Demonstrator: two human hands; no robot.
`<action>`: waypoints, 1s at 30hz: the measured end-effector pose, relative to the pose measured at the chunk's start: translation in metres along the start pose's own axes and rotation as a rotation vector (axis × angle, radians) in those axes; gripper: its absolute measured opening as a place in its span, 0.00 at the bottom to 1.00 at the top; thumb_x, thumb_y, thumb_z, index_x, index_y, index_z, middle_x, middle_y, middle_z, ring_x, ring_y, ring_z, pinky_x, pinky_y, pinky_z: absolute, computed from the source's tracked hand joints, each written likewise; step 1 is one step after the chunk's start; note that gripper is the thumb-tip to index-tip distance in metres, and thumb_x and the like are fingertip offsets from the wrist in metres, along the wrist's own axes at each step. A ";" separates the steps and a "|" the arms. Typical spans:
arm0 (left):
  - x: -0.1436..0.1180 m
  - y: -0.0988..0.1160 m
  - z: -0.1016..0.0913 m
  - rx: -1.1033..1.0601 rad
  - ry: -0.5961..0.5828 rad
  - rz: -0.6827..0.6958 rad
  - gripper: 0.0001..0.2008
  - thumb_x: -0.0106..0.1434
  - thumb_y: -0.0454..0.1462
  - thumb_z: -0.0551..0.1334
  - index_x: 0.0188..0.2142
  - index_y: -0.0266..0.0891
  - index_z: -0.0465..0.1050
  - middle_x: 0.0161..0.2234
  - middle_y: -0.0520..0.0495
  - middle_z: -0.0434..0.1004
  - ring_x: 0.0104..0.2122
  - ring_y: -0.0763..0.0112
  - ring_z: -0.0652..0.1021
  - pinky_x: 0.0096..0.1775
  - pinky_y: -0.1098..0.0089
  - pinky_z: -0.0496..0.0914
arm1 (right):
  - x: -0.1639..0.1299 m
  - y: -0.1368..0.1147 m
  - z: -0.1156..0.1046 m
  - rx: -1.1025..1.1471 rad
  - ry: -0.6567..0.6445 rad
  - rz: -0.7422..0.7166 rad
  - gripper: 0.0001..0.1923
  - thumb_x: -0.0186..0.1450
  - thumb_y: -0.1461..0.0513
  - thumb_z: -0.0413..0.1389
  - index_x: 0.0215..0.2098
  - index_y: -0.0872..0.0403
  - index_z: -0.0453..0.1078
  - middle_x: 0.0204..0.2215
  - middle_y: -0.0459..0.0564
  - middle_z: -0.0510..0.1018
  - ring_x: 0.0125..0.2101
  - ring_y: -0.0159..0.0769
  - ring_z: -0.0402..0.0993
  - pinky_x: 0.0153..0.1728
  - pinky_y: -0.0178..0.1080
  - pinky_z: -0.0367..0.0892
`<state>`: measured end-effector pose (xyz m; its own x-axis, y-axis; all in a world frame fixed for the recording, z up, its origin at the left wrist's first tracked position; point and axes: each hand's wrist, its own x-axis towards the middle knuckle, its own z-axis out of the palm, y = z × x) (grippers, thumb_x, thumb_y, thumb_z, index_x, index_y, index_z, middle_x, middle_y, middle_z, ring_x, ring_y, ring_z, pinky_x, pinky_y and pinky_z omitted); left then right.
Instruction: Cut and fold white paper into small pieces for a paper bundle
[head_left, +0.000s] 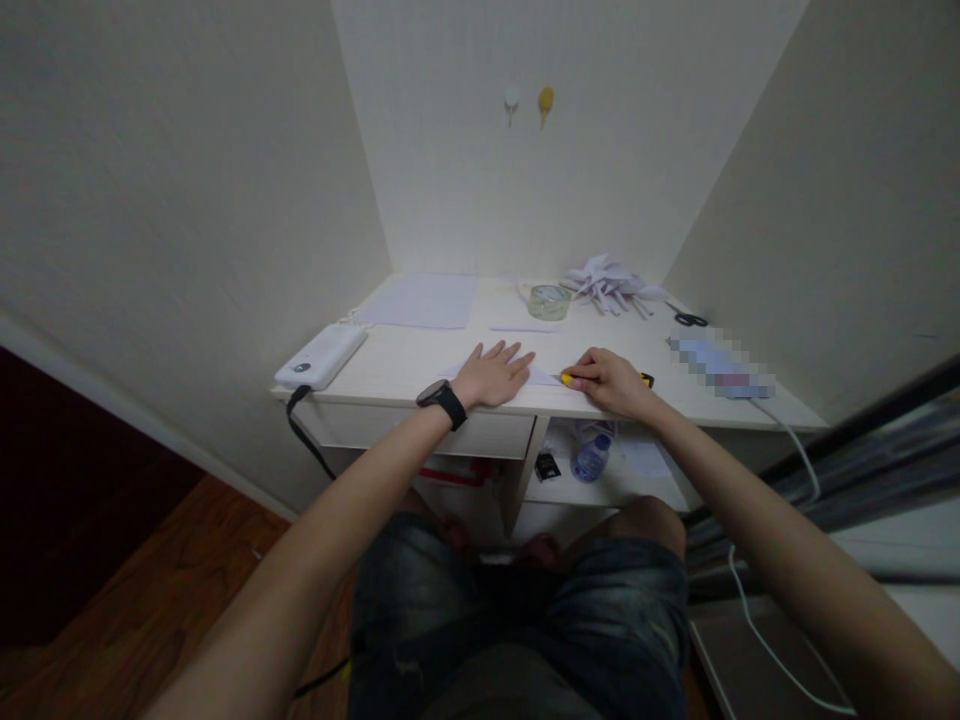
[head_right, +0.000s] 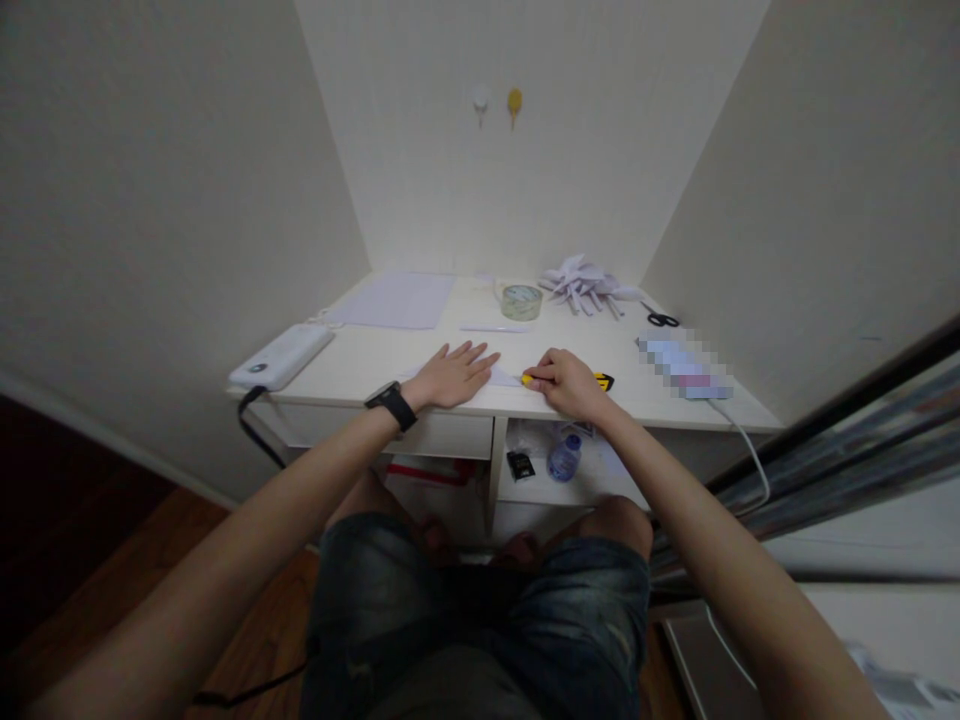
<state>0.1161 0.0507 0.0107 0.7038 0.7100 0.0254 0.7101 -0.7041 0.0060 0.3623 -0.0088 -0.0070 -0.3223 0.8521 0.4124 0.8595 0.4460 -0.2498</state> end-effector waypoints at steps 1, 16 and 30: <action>0.000 0.000 0.000 0.000 -0.002 0.001 0.29 0.72 0.48 0.36 0.70 0.48 0.47 0.71 0.47 0.44 0.69 0.52 0.50 0.64 0.43 0.46 | 0.000 0.000 0.000 0.002 -0.001 -0.002 0.14 0.66 0.58 0.56 0.46 0.50 0.80 0.35 0.54 0.76 0.37 0.41 0.71 0.40 0.41 0.65; 0.000 0.000 -0.001 -0.021 -0.010 -0.005 0.29 0.72 0.49 0.38 0.70 0.48 0.47 0.71 0.47 0.44 0.69 0.52 0.50 0.65 0.43 0.44 | 0.000 0.004 -0.004 0.030 -0.016 -0.055 0.15 0.67 0.58 0.55 0.46 0.51 0.80 0.34 0.54 0.76 0.35 0.40 0.72 0.39 0.40 0.67; 0.002 -0.002 0.002 -0.008 0.005 0.010 0.29 0.72 0.49 0.37 0.70 0.49 0.47 0.71 0.47 0.44 0.69 0.52 0.50 0.64 0.42 0.45 | -0.019 0.036 -0.022 0.094 -0.058 0.006 0.14 0.65 0.56 0.56 0.44 0.49 0.81 0.38 0.53 0.77 0.38 0.41 0.74 0.42 0.42 0.68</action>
<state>0.1160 0.0531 0.0089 0.7104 0.7031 0.0309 0.7031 -0.7110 0.0135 0.4084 -0.0147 -0.0040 -0.3423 0.8681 0.3595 0.8211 0.4624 -0.3347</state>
